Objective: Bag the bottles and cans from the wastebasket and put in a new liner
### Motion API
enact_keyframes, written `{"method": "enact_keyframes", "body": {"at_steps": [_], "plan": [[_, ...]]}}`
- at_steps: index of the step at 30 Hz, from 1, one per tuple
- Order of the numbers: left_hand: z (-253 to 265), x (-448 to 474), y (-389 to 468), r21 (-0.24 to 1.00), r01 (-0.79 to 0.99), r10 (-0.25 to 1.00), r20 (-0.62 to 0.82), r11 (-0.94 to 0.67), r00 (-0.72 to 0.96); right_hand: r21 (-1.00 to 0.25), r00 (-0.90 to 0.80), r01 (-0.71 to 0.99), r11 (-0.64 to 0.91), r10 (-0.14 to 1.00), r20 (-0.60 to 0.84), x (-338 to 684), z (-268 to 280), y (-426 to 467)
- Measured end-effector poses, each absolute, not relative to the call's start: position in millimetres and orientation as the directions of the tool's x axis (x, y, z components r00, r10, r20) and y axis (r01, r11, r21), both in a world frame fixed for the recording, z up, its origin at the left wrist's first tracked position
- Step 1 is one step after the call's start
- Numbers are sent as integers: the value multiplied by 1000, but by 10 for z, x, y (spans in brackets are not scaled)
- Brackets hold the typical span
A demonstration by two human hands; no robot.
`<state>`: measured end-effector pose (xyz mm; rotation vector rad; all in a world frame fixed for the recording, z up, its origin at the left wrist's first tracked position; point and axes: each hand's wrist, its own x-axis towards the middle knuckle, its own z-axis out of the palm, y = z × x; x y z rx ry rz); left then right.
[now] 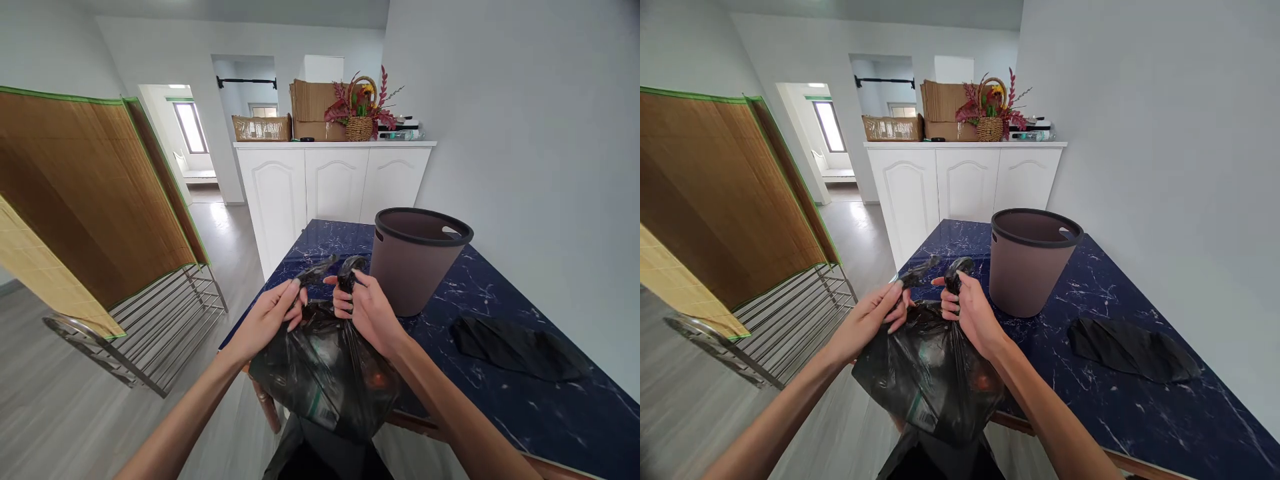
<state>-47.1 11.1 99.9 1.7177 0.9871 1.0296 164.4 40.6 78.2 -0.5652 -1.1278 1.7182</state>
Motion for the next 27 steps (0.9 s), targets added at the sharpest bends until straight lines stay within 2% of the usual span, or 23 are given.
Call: {"method": "enact_keyframes", "body": {"at_steps": [5,9,14,17,21,25,27], "plan": [[998,-456,106,926,141,902,291,-349,320,-944,-404,-327,-35,908,106,1584,678,410],[982,-384,91,922,169,890,271,-350,366,-992,-396,-91,92,910,121,1511,644,422],[969,-293,46,884,300,907,254,-359,335,-969,-304,52,240,929,214,1519,672,405],[974,-262,25,851,375,914,260,-369,310,-952,-352,101,287,906,236,1552,757,306],[965,-231,17,684,547,874,334,-483,354,-939,-456,130,318,860,228,1546,893,170],[940,-197,11,424,688,807,363,-589,466,-960,-339,92,264,915,219,1484,901,147],[954,-190,0,367,702,788,371,-610,491,-975,-265,73,211,946,184,1462,846,165]]}}
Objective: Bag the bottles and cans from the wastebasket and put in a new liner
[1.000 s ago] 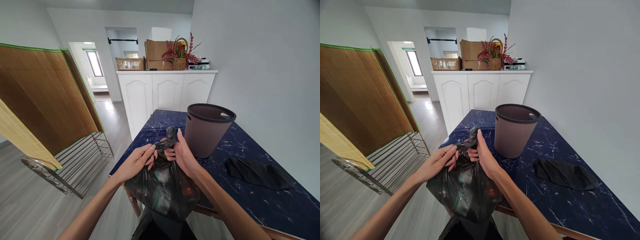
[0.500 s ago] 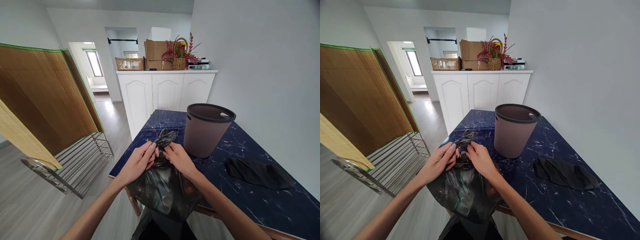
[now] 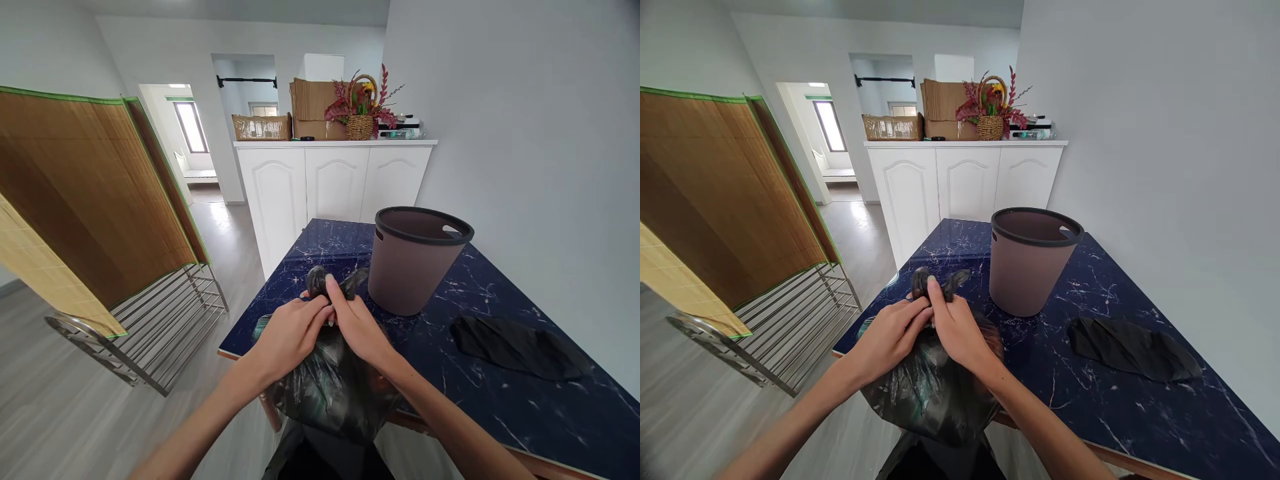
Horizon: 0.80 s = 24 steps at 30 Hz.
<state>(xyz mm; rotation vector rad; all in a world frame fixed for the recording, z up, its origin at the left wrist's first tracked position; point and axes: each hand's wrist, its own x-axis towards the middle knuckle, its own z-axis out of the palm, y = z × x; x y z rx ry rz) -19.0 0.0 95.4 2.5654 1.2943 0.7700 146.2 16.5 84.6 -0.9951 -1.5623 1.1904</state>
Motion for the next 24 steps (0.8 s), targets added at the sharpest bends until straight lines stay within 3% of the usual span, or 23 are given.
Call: {"method": "enact_keyframes", "body": {"at_steps": [5,9,13,16,19,22,24], "plan": [[1064,-263,-14,374,653,752,305,-659,584,-990,-173,-105,91,979,108,1451,719,197],[1153,-393,29,469,589,736,236,-658,634,-991,-292,-118,67,951,99,1552,794,213],[1232,-501,82,590,542,741,150,-599,655,-948,-593,46,314,772,227,1801,958,221],[1267,-525,95,643,556,787,120,-526,606,-875,-671,94,474,680,296,1941,1017,217],[1270,-506,87,686,568,834,107,-456,541,-803,-603,138,579,693,396,1967,968,219],[1265,-469,69,688,584,868,141,-431,475,-707,-472,292,644,740,479,1928,833,239],[1273,-441,55,673,586,870,185,-451,457,-604,-380,375,703,711,591,1895,727,258]]}}
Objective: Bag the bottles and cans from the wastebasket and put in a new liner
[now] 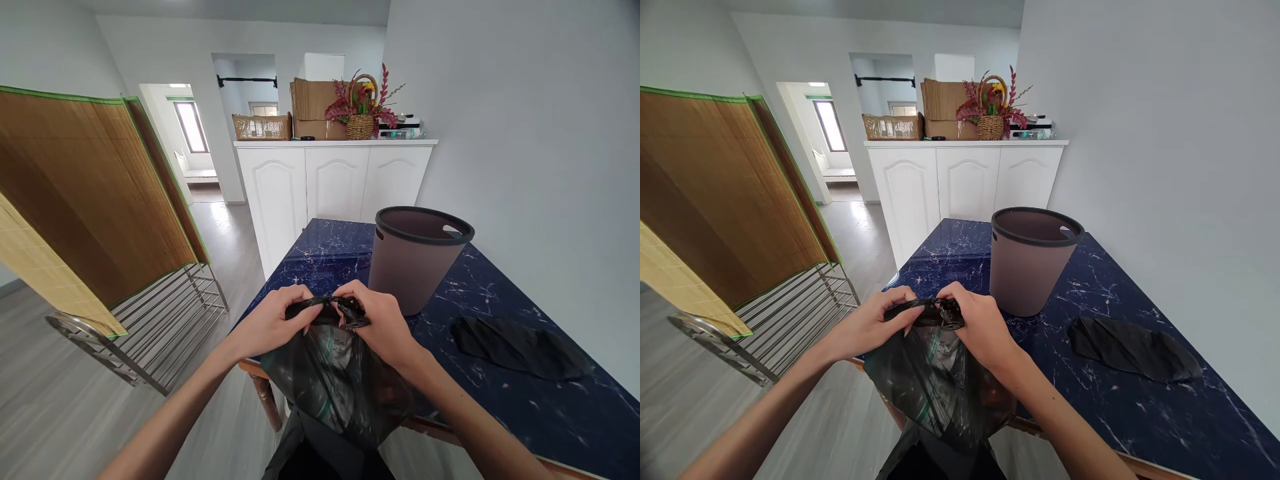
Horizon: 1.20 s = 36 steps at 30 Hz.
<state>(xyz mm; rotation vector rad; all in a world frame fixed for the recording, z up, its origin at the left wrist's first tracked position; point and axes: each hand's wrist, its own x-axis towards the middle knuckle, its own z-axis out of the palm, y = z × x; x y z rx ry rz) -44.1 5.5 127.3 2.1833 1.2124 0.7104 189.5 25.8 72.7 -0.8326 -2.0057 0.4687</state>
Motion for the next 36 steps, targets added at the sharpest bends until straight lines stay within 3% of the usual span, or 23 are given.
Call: {"method": "enact_keyframes", "body": {"at_steps": [5,10,13,20,24,30,36], "plan": [[1322,-334,31,723,526,860,190,-449,474,-322,-210,454,831,451,867,1810,563,297],[1304,-171,63,833,472,944,161,-287,290,-209,-81,589,781,314,946,1711,605,301],[1251,-92,110,890,396,963,142,-226,230,-152,-101,630,762,274,956,1692,645,288],[1171,-91,196,957,217,969,152,-194,197,-43,-382,531,846,285,879,1785,668,261],[1102,-242,324,926,295,965,183,-234,190,-32,-445,533,846,312,840,1869,568,142],[818,-516,616,847,487,973,131,-210,192,-176,-565,482,858,458,686,1983,262,-157],[764,-574,659,713,659,970,178,-242,164,-340,-465,560,756,626,626,1971,160,-178]]}}
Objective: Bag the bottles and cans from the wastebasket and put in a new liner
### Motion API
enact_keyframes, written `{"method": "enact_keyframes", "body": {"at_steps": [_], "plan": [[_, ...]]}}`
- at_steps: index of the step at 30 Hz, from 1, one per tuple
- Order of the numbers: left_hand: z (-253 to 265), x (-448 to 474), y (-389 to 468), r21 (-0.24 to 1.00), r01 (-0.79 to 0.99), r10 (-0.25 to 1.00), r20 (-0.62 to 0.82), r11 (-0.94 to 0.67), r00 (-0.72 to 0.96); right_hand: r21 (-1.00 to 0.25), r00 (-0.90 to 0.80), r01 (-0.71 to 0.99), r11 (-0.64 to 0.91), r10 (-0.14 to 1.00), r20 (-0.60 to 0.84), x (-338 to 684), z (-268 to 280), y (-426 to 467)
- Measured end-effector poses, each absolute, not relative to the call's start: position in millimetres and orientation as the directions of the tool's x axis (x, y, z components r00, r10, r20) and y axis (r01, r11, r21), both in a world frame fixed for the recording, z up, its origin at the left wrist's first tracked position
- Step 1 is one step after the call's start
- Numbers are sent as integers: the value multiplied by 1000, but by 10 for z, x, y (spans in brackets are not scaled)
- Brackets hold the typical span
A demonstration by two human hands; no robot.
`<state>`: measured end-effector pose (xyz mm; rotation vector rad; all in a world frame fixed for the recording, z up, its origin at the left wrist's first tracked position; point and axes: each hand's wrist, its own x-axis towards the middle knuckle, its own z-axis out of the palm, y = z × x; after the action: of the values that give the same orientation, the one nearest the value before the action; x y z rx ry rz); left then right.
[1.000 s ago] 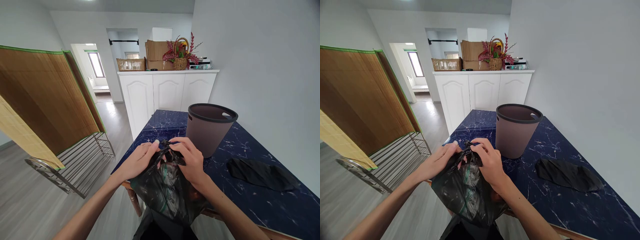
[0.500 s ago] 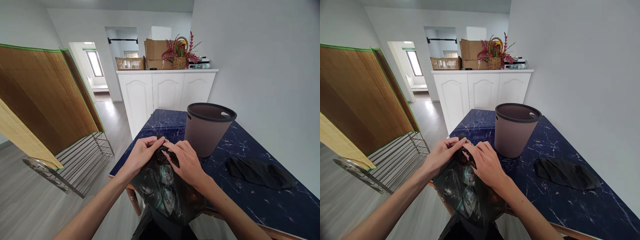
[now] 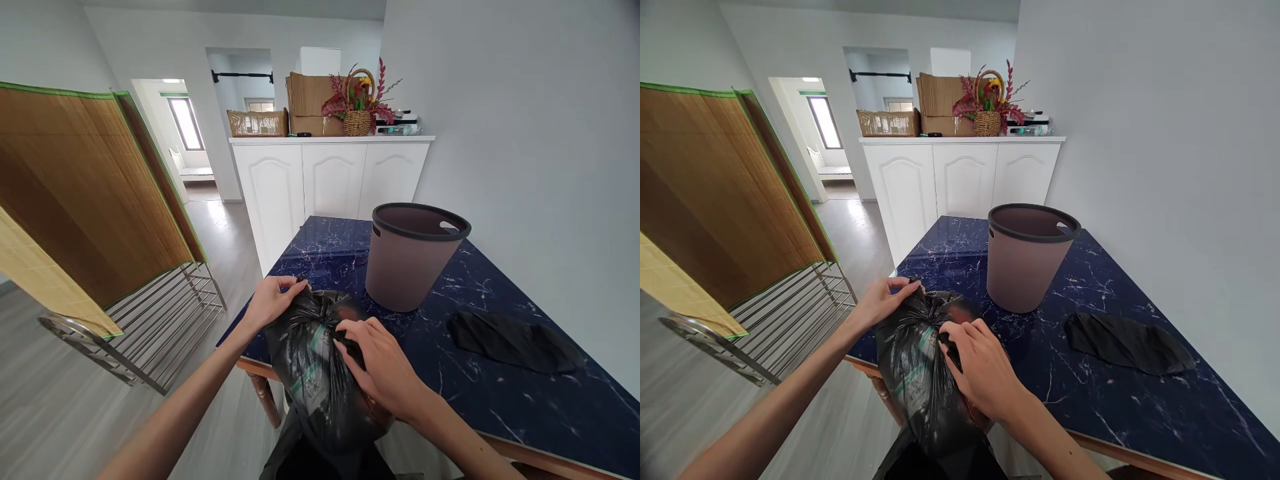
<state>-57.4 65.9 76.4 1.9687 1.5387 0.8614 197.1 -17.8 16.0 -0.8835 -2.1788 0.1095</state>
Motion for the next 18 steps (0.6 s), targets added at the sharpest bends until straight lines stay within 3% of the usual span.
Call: {"method": "enact_keyframes", "body": {"at_steps": [9,15,18], "plan": [[722,-619,518,502,749,891,363,-432,272,-433,-386,579,691,700,601,1952,107,-100],[837,-563,389,412,597,711,226,-689,665,-428,-374,594,682,704,603,1957,125,-87],[815,-554,423,415,543,654,196,-730,730,-433,-384,587,684,706,596,1966,137,-84]]}}
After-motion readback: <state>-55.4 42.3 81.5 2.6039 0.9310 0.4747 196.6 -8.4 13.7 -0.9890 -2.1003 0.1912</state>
